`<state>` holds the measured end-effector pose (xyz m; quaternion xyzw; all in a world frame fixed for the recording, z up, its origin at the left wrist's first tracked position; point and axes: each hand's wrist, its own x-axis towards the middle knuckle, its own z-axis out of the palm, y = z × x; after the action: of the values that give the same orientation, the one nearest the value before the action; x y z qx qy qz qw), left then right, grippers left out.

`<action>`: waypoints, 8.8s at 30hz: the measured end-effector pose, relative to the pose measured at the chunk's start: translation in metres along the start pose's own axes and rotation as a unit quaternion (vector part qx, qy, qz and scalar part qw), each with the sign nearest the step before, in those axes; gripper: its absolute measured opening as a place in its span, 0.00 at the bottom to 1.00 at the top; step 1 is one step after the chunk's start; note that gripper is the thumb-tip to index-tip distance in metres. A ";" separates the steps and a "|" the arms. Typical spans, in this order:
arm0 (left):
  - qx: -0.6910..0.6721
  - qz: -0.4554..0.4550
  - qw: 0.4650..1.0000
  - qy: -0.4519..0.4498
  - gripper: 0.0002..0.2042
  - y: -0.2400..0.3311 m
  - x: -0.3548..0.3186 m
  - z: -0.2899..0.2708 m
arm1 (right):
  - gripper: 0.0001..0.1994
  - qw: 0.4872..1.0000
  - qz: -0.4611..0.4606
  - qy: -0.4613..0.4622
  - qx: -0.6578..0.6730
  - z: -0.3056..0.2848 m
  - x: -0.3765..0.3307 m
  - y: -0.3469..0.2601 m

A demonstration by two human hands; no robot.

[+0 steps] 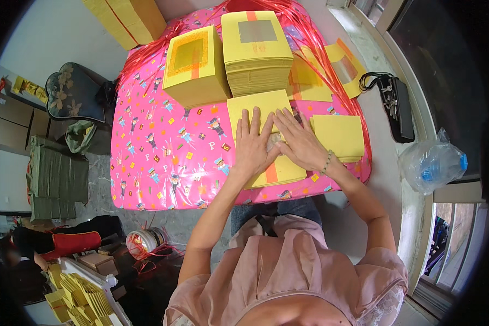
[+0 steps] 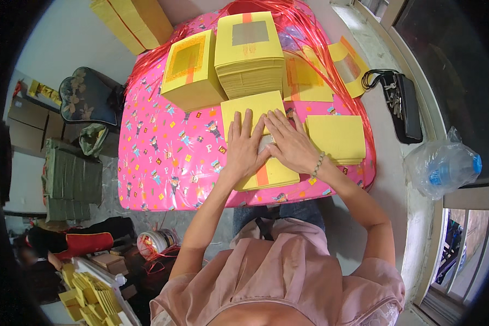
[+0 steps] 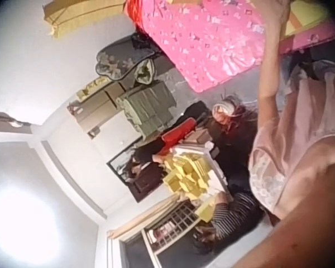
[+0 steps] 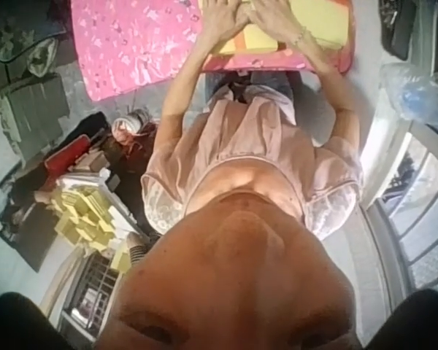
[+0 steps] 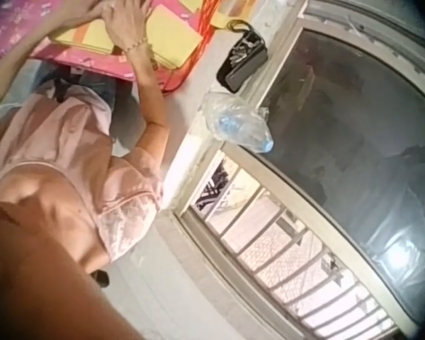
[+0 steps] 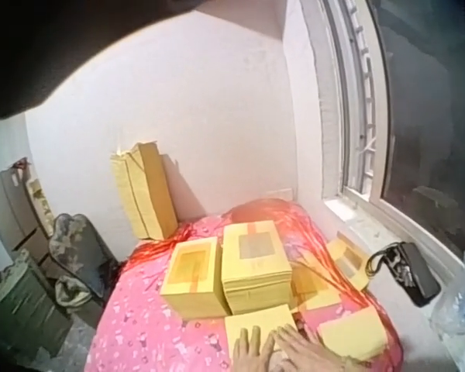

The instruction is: Stacking and organizing yellow ritual papers with foil squares on a table.

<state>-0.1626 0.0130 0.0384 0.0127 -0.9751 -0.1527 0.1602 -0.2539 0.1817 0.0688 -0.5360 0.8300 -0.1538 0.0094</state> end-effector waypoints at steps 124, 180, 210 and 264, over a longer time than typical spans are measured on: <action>-0.129 0.101 0.968 -0.188 0.14 0.112 0.034 0.031 | 0.29 0.964 0.231 0.073 -0.114 0.031 -0.131 0.088; -0.267 -0.191 0.930 0.166 0.32 0.029 -0.131 -0.015 | 0.24 0.998 -0.050 0.034 0.026 -0.016 -0.065 -0.021; -0.284 -0.165 0.926 0.185 0.33 0.042 -0.136 -0.027 | 0.25 0.992 -0.105 0.022 0.070 0.000 -0.039 -0.038; -0.364 -0.156 0.897 0.198 0.29 -0.014 -0.046 -0.034 | 0.13 0.987 -0.041 0.059 0.146 -0.038 0.034 0.003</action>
<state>-0.1085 -0.0070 0.0501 0.1357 -0.7850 -0.5146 0.3170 -0.2773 0.1618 0.1090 -0.5522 0.7752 -0.3052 0.0320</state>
